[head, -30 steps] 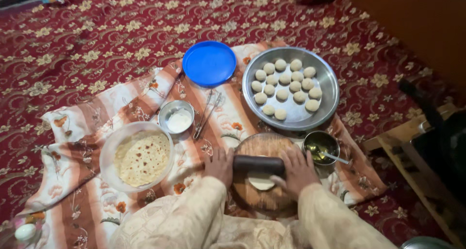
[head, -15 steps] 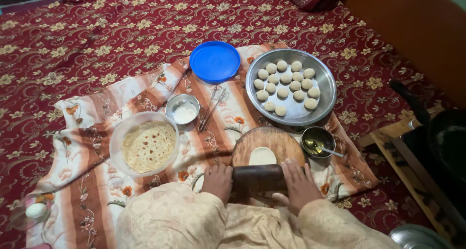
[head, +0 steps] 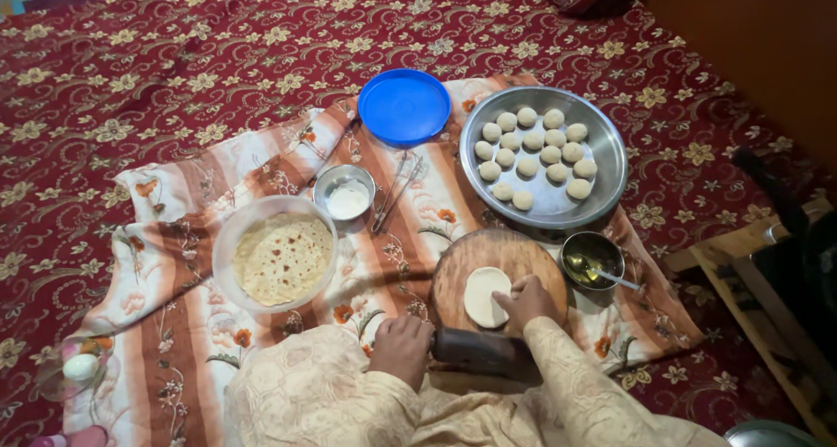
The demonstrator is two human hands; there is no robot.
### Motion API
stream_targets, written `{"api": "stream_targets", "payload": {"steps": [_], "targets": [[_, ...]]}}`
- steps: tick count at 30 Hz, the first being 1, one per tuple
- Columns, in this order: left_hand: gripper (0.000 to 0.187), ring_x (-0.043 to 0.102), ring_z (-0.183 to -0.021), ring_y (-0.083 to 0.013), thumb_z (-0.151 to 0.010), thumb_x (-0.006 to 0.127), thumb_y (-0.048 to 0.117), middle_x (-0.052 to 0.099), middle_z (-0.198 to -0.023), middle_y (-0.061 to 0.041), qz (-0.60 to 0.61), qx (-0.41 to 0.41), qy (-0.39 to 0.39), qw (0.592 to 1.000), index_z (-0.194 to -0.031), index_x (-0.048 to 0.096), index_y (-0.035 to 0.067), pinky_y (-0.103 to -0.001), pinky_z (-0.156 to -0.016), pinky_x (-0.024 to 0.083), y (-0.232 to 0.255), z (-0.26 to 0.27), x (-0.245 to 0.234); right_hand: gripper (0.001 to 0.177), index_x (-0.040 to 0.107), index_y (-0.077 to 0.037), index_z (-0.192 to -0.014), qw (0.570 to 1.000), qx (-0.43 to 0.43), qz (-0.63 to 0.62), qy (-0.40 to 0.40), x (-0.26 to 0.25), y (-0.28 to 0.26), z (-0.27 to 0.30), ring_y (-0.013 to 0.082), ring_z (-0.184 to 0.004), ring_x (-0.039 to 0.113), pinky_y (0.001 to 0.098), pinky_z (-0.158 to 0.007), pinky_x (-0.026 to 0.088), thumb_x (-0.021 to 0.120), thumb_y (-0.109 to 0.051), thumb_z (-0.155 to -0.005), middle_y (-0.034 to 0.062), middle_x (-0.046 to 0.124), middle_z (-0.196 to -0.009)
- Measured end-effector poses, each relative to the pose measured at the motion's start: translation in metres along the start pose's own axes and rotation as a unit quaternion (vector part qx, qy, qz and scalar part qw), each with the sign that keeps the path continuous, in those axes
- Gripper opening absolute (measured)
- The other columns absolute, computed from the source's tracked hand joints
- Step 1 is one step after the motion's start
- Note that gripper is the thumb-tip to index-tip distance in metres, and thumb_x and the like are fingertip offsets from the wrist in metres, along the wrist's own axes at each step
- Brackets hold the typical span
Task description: The person rolls balls of dough into flat circles using a rolling pin on a wooden board, then brushes oil onto one and stacks them.
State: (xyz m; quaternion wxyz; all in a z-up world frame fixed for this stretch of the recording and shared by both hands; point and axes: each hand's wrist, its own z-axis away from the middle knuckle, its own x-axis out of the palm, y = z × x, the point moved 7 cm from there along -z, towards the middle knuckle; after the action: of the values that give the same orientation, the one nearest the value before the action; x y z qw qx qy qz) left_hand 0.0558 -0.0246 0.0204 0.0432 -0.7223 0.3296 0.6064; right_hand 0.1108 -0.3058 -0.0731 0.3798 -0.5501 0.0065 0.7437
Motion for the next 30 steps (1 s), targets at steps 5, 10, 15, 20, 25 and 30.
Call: {"api": "stream_targets", "payload": {"steps": [5, 10, 15, 20, 25, 30], "targets": [[0.028, 0.058, -0.099, -0.0303, -0.072, 0.071, 0.021, 0.063, -0.095, -0.008, 0.042, -0.004, -0.036, 0.998, -0.096, 0.062, 0.010, -0.046, -0.089, 0.041, -0.001, -0.006, -0.004, 0.051, 0.072, -0.009, -0.105, 1.000, -0.026, -0.008, -0.012, 0.011, 0.010, -0.008, 0.0248, -0.093, 0.075, 0.0384, -0.084, 0.058, 0.089, -0.045, -0.072, 0.0105, 0.078, -0.100], [0.038, 0.058, -0.097, -0.0306, -0.068, 0.081, 0.026, 0.064, -0.096, -0.007, 0.054, 0.016, -0.036, 0.998, -0.097, 0.062, 0.010, -0.045, -0.088, 0.041, 0.001, -0.003, 0.000, 0.050, 0.067, -0.006, -0.107, 0.990, 0.027, -0.138, -0.004, 0.020, 0.023, -0.007, 0.0261, -0.082, 0.078, 0.0378, -0.076, 0.060, 0.085, -0.041, -0.076, 0.0116, 0.078, -0.092], [0.034, 0.059, -0.100, -0.0295, -0.070, 0.077, 0.023, 0.064, -0.097, -0.007, 0.058, 0.010, -0.058, 0.997, -0.097, 0.062, 0.009, -0.045, -0.088, 0.041, 0.000, -0.001, 0.005, 0.038, 0.071, -0.006, -0.107, 0.978, -0.032, -0.195, -0.060, 0.035, 0.023, -0.016, 0.0187, -0.083, 0.072, 0.0343, -0.075, 0.056, 0.082, -0.033, -0.082, 0.0088, 0.078, -0.093], [0.026, 0.059, -0.099, -0.0275, -0.074, 0.071, 0.017, 0.064, -0.098, -0.005, 0.035, 0.025, -0.033, 0.999, -0.099, 0.063, 0.012, -0.043, -0.088, 0.042, 0.001, 0.000, 0.005, 0.027, 0.065, -0.007, -0.112, 0.813, 0.026, -0.570, -0.119, 0.022, 0.000, -0.002, 0.0154, -0.087, 0.070, 0.0318, -0.075, 0.055, 0.073, -0.020, -0.090, 0.0031, 0.074, -0.098], [0.022, 0.059, -0.099, -0.0276, -0.078, 0.070, 0.017, 0.064, -0.097, -0.004, 0.033, 0.022, -0.022, 0.999, -0.098, 0.063, 0.013, -0.043, -0.088, 0.042, 0.000, 0.002, 0.009, 0.025, 0.073, -0.010, -0.111, 0.964, -0.212, -0.090, 0.135, -0.068, -0.051, 0.045, 0.0244, -0.094, 0.071, 0.0370, -0.080, 0.055, 0.077, -0.017, -0.088, 0.0100, 0.075, -0.104], [0.019, 0.059, -0.099, -0.0276, -0.080, 0.066, 0.010, 0.063, -0.095, -0.005, 0.027, -0.015, -0.045, 0.999, -0.098, 0.063, 0.014, -0.045, -0.090, 0.042, -0.006, -0.005, 0.015, 0.026, 0.076, -0.013, -0.105, 0.958, -0.281, -0.056, -0.029, -0.047, -0.070, 0.072, 0.0286, -0.097, 0.073, 0.0384, -0.086, 0.056, 0.081, -0.019, -0.081, 0.0109, 0.075, -0.106]]}}
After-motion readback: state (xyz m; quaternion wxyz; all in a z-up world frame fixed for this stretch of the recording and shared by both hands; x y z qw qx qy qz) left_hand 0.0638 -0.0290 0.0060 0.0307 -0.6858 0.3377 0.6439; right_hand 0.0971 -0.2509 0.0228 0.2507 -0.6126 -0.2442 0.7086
